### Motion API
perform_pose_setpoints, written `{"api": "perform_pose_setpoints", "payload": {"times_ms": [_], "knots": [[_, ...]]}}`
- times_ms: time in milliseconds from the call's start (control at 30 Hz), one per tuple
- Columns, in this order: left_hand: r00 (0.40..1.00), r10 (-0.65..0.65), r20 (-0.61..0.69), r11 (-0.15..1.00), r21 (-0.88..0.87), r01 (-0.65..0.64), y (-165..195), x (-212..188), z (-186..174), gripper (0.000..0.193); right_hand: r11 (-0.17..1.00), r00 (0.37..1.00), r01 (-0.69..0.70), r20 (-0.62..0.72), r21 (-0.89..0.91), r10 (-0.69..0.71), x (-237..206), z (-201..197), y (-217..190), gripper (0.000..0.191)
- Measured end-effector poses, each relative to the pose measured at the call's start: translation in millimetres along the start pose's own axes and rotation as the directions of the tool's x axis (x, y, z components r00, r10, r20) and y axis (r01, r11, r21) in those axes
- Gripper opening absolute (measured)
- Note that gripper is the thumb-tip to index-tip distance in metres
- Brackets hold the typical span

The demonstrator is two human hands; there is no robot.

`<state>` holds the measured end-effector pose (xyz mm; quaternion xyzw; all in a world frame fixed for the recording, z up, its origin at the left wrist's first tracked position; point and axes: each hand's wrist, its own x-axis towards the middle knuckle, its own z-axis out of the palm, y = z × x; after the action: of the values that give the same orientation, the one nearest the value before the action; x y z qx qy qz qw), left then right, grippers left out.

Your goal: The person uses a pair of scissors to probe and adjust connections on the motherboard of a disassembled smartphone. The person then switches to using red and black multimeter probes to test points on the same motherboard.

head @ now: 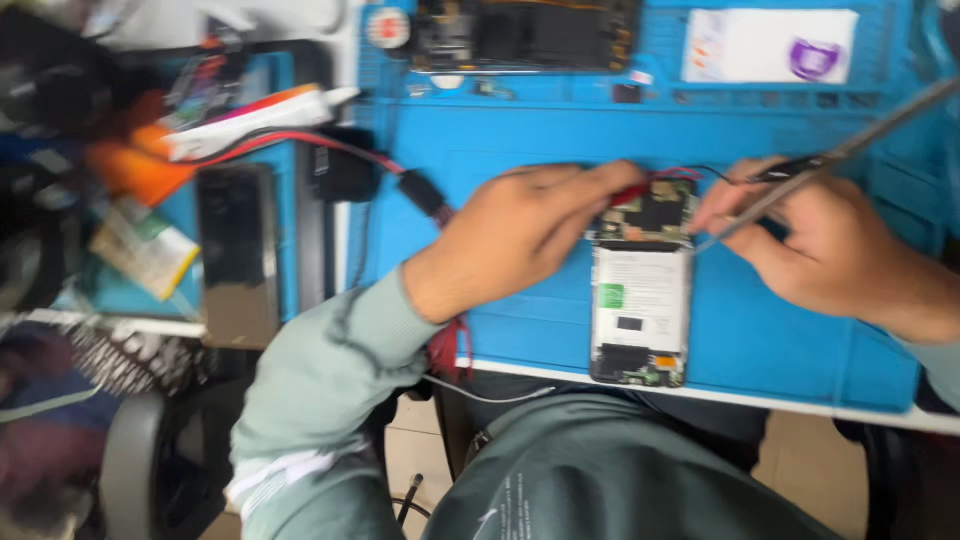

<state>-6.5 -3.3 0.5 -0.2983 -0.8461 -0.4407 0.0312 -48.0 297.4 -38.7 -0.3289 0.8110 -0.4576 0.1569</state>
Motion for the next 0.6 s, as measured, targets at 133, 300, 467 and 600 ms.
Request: {"api": "perform_pose_setpoints", "payload": {"times_ms": [133,300,467,600], "knots": [[0.999,-0.046,0.016,0.999,0.0,0.046,-1.7,1.5,0.6,0.031,0.997,0.997,-0.072,0.007,-0.003,0.072,1.2,1.2,2.4,0.005],[0.999,-0.034,0.011,0.999,-0.002,0.034,-1.6,2.9,-1.1,0.03,0.994,0.996,-0.091,-0.01,0.066,0.092,0.6,3.4,8.3,0.008],[0.997,-0.072,0.039,0.997,0.008,0.072,-1.9,3.5,-0.6,0.03,0.993,0.993,-0.111,-0.022,0.048,0.113,0.1,4.0,7.5,0.007],[1.0,-0.019,-0.003,1.0,0.013,0.019,-1.9,1.9,-2.1,0.03,0.998,0.998,-0.058,-0.019,0.038,0.059,2.1,3.1,5.0,0.006]]}}
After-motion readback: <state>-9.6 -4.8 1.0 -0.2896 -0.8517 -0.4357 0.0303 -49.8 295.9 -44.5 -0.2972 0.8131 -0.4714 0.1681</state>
